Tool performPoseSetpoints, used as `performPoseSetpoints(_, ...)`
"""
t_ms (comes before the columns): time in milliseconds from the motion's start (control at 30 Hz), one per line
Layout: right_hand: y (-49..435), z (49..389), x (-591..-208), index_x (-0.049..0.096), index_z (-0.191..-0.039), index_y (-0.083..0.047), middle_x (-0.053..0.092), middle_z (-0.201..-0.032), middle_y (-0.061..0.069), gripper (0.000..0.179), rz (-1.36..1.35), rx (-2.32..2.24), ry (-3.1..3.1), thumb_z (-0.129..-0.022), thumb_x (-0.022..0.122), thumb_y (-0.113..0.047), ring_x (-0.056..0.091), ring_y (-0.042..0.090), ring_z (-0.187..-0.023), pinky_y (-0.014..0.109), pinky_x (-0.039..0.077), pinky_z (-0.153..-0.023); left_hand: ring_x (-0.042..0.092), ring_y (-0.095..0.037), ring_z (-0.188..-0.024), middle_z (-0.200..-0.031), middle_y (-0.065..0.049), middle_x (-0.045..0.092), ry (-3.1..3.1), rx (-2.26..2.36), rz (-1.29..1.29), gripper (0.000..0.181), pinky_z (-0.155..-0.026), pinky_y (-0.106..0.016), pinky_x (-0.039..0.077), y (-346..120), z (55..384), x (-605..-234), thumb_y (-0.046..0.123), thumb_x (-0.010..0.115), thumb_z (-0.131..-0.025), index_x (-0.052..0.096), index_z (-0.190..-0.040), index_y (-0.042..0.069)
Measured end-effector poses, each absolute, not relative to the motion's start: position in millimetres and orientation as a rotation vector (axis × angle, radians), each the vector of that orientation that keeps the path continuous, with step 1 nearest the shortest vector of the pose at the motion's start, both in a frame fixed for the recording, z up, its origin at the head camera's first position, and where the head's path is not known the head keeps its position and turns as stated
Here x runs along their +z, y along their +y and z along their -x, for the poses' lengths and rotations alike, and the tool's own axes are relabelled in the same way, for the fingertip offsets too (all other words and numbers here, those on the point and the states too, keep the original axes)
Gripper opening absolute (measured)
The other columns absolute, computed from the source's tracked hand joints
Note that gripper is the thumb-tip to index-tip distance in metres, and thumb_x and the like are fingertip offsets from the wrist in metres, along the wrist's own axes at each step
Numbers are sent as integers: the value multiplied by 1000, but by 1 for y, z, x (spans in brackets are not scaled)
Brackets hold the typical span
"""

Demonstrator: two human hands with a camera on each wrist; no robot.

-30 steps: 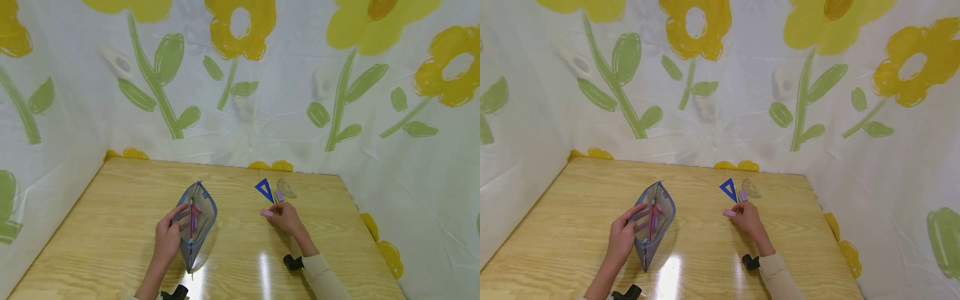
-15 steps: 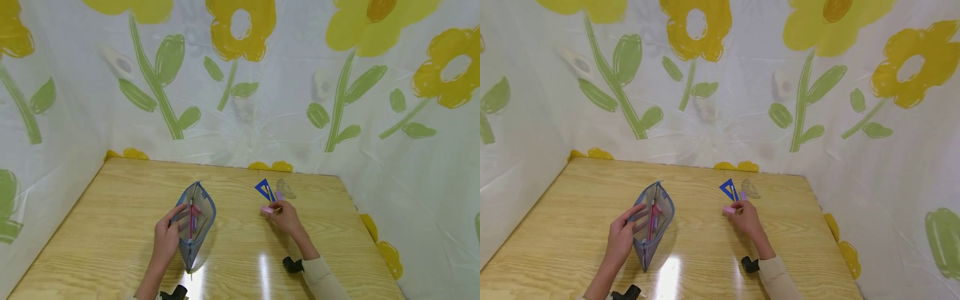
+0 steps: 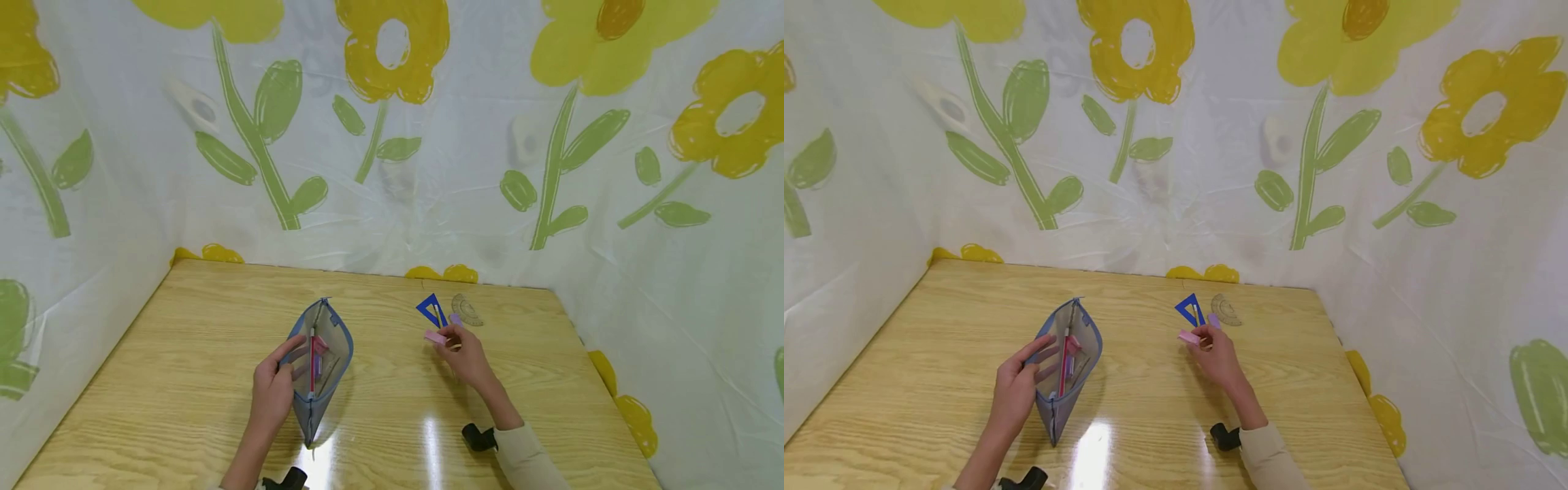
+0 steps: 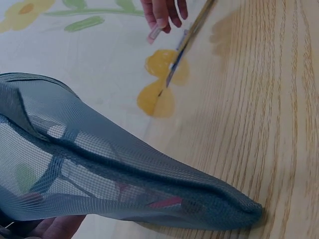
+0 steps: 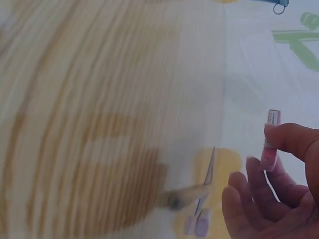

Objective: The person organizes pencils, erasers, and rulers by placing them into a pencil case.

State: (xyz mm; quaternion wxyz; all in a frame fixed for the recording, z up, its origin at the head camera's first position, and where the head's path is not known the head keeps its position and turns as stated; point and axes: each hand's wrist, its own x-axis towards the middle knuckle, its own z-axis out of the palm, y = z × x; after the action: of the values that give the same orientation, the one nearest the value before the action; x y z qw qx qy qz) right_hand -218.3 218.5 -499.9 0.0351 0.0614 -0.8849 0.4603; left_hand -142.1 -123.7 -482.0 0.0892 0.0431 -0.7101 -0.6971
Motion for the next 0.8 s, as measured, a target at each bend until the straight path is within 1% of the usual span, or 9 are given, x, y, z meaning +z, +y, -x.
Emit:
performPoseSetpoints(167,210,216,-494,66,-111,1,67,-100,12,19,-234,1444,-2696,-93,70,-2,63,22,-91,25,56,-77,59,-33,-125,-143,-23,56,-2122,-2076,-149,54,-97,-32,58,-125,143,-482,-9,26,-94,55,-141,-7)
performPoseSetpoints(267,203,214,-492,66,-111,1,67,-100,12,20,-255,1463,-2682,-92,71,-2,63,21,-91,24,56,-76,58,-35,-126,-144,-23,55,-2115,-2079,-148,55,-98,-33,58,-126,142,-482,-9,26,-94,55,-141,-7)
performPoseSetpoints(433,190,213,-491,67,-109,-1,67,-99,9,19,-306,1478,-2681,-91,73,-3,63,19,-91,23,57,-75,61,-28,-123,-143,-23,55,-2110,-2076,-147,55,-97,-33,58,-128,141,-483,-10,26,-94,54,-141,-8)
performPoseSetpoints(500,186,212,-490,67,-109,-2,67,-98,7,18,-320,1481,-2688,-91,73,-3,62,19,-92,23,57,-75,61,-27,-123,-144,-23,55,-2108,-2079,-146,55,-97,-33,58,-128,141,-483,-10,26,-94,54,-141,-8)
performPoseSetpoints(667,175,210,-488,67,-109,-5,67,-98,5,18,-372,1475,-2701,-92,73,-5,61,18,-92,25,56,-77,57,-38,-126,-144,-23,55,-2114,-2076,-135,54,-97,-34,58,-127,141,-483,-9,26,-95,53,-141,-8)
performPoseSetpoints(800,166,207,-483,67,-109,-5,67,-100,5,18,-434,1462,-2688,-92,73,-6,61,18,-92,26,56,-78,56,-41,-128,-145,-23,54,-2122,-2077,-131,54,-98,-36,57,-126,141,-483,-9,26,-95,52,-142,-8)
